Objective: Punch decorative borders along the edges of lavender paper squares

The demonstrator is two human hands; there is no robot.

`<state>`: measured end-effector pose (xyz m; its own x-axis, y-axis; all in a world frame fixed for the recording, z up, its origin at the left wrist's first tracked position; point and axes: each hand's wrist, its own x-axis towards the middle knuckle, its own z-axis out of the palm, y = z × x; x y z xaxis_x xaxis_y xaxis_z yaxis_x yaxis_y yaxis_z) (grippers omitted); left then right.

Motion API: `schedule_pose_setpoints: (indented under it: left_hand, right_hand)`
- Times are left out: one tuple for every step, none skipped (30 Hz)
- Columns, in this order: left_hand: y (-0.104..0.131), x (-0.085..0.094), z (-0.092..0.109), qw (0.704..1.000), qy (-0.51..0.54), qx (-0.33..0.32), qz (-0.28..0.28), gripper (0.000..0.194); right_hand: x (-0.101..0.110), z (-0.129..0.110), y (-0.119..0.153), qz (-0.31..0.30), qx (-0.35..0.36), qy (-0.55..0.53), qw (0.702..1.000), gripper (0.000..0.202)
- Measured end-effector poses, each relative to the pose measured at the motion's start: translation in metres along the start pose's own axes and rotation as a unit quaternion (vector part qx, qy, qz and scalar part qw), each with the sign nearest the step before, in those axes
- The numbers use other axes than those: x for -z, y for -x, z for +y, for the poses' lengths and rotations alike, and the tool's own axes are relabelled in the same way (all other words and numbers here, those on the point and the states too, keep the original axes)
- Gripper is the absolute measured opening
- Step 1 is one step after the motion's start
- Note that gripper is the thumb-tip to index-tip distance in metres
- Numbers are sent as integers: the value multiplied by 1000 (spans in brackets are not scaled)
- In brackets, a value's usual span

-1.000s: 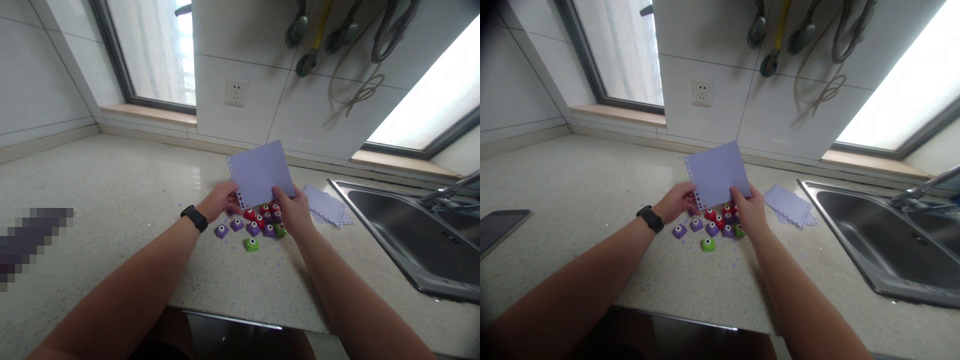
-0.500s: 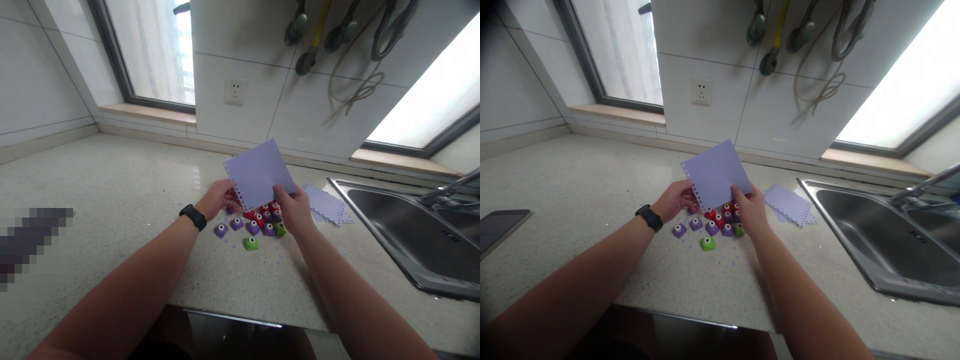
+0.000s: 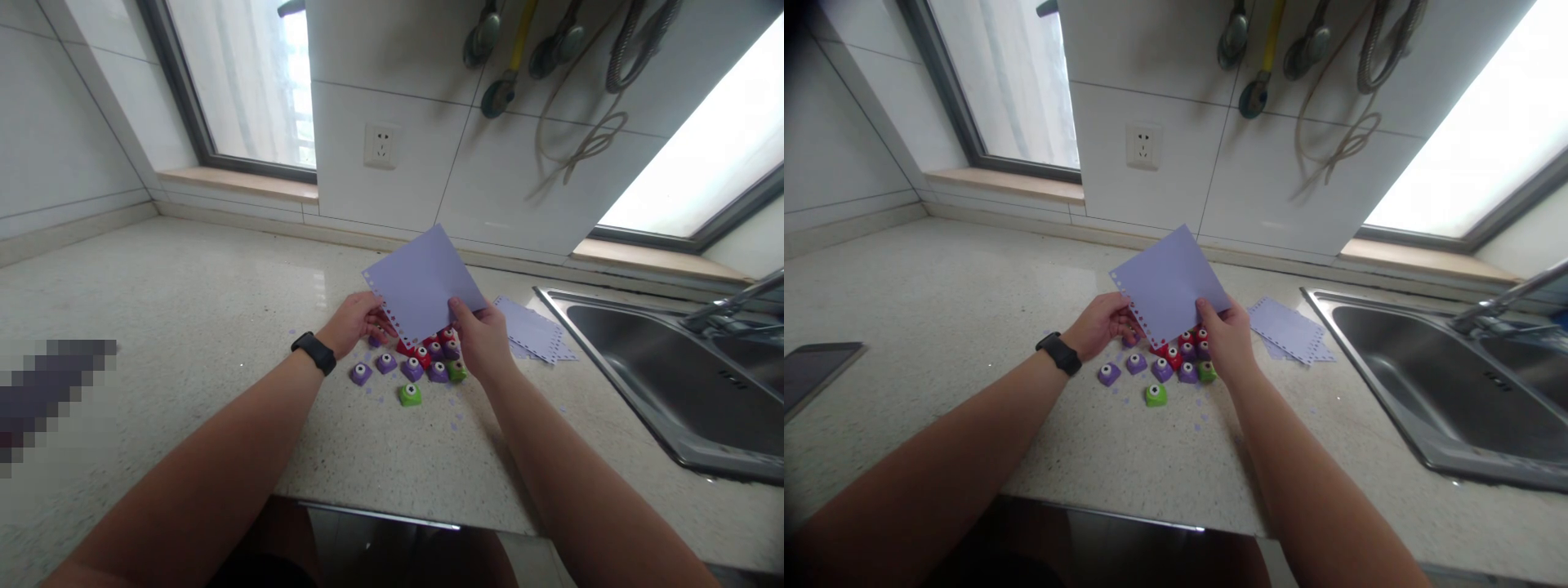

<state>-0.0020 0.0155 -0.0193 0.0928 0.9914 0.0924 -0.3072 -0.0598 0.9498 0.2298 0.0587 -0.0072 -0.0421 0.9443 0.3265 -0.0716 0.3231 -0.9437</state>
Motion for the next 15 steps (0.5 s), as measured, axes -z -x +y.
schedule_pose_setpoints:
  left_hand:
    - [0, 0, 0, 1000, -1, 0, 1, 30]
    - [1, -1, 1, 1000, -2, 1, 1, 29]
    - [1, -1, 1, 1000, -2, 1, 2, 29]
    - [1, -1, 1, 1000, -3, 1, 2, 29]
    - [1, -1, 1, 1000, -3, 2, 1, 29]
    - [0, -1, 1, 1000, -4, 3, 0, 28]
    - [0, -1, 1, 1000, -4, 5, -1, 28]
    - [0, 0, 1, 1000, -4, 6, -3, 29]
    - [0, 0, 1, 1000, -3, 7, -4, 30]
    - [-1, 0, 1, 1000, -2, 9, -6, 31]
    - [-1, 0, 1, 1000, -2, 10, -7, 32]
    - [-1, 0, 1, 1000, -1, 11, -7, 33]
    - [-1, 0, 1, 1000, 1, 13, -8, 34]
    - [-1, 0, 1, 1000, 2, 15, -8, 35]
    - [-1, 0, 2, 1000, 3, 16, -9, 36]
  right_hand:
    - [0, 0, 0, 1, 1, 2, 1000, 32]
    - [0, 0, 0, 1, 2, 4, 1000, 33]
    - [0, 1, 0, 1, 3, 4, 1000, 33]
    - [1, 1, -1, 0, 5, 4, 1000, 33]
    - [1, 2, -1, 0, 6, 5, 1000, 33]
    - [1, 2, -1, 1, 6, 6, 1000, 33]
    - [2, 3, -1, 2, 6, 7, 1000, 33]
    - [2, 3, -1, 3, 6, 8, 1000, 33]
    - [2, 3, -2, 3, 6, 9, 1000, 33]
    - [2, 4, -2, 3, 5, 9, 1000, 33]
    - [2, 4, -2, 3, 6, 8, 1000, 33]
    - [2, 4, -2, 3, 7, 6, 1000, 33]
    - [2, 4, -2, 3, 9, 4, 1000, 34]
    - [2, 4, -3, 3, 10, 2, 1000, 34]
    - [2, 5, -3, 3, 11, 2, 1000, 35]
